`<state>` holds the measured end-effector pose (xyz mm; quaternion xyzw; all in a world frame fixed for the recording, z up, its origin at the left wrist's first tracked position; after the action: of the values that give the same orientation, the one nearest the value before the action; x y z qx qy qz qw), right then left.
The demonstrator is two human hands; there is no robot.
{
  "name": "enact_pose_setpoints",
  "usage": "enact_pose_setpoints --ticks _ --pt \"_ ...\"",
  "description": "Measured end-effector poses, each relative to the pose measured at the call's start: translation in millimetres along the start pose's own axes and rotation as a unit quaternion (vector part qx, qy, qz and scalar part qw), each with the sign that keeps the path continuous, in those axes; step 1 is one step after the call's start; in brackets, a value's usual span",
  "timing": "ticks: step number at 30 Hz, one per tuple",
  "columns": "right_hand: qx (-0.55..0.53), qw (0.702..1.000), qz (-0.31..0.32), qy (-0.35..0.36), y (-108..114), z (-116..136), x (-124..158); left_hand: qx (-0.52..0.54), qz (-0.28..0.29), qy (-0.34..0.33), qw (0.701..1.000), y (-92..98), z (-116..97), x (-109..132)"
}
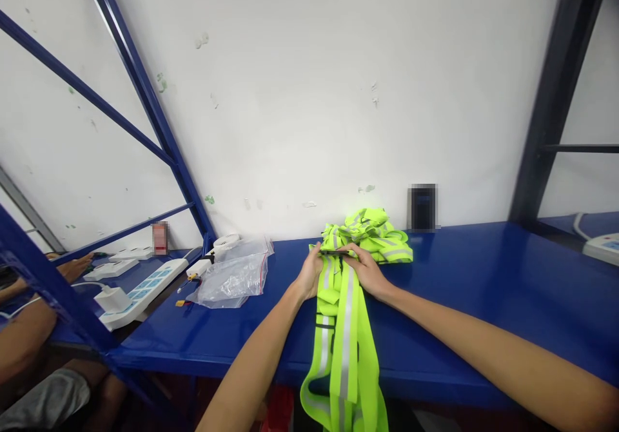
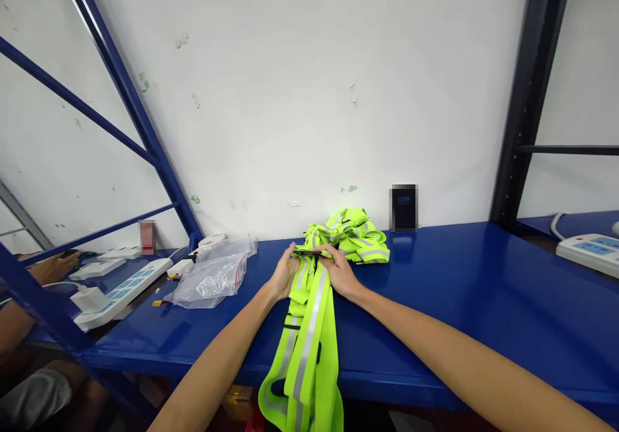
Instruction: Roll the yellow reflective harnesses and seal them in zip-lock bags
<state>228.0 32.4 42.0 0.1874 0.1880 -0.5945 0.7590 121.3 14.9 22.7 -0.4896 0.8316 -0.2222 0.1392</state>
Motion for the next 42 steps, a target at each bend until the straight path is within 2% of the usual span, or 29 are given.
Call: enact_pose_setpoints --ticks 3,6,9,12,14,17,20,24,28,31,34,37,42 --pt "-0.051 0.998 0.002 -0.046 -0.5 -6.3 2.5 -0.01 -0.02 0.017 1.0 9.9 0.7 0.1" --pt "-0.159 0.98 0.031 -0.117 -8.3 -11.6 6.4 -0.039 -0.056 -0.033 0.997 22.7 -7.4 -0.6" --pt "-0.194 0.97 -0.014 -0.143 -4.7 -9.4 6.2 -0.08 -0.07 -0.095 0.99 27.0 -15.7 -2.6" --pt "-0.174 0.967 -0.086 -0.167 4.3 -14.0 6.2 -0.113 -0.087 -0.143 0.979 29.3 -23.0 -3.9" --pt "-0.145 0.975 -0.077 -0.15 3.8 -15.2 4.8 -0.137 -0.105 -0.172 0.97 31.8 -28.5 -2.3" --pt "-0.013 0.996 -0.06 -0.063 7.0 -8.6 3.2 -0.188 -0.117 -0.205 0.953 32.5 -34.6 2.1" --pt "0.095 0.992 -0.069 -0.053 13.9 -10.2 4.7 -0.233 -0.119 -0.221 0.94 31.3 -34.3 4.3" --pt "0.054 0.994 -0.046 -0.08 13.6 -17.6 2.5 -0.255 -0.135 -0.242 0.927 31.9 -31.9 3.9" --pt "-0.035 0.993 -0.035 -0.103 9.3 -26.6 -0.4 -0.188 -0.139 -0.19 0.954 33.8 -21.3 -2.3" --pt "-0.038 0.994 -0.035 -0.1 8.3 -30.1 0.1 -0.121 -0.159 -0.125 0.972 34.6 -10.5 -4.5" --pt "0.01 0.995 -0.038 -0.09 9.7 -32.6 3.1 -0.069 -0.09 -0.061 0.992 19.3 0.9 -7.0" --pt "0.018 0.996 -0.028 -0.086 7.4 -34.5 5.7 -0.058 -0.021 -0.052 0.997 2.9 1.9 -5.1" --pt "0.044 0.996 -0.03 -0.066 6.0 -20.3 7.7 -0.054 -0.005 -0.05 0.997 -7.3 -1.3 -1.3"
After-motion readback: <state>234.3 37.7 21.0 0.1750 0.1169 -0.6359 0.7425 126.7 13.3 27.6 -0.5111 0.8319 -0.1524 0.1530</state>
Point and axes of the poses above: each hand's wrist, its own x-axis away from the middle knuckle, its own y-axis out of the back of the hand, z = x × y, the point moved 8 cm from there along -x, towards the middle knuckle, and after that the axes turned 3 degrees about -x, right-handed, at the moved point
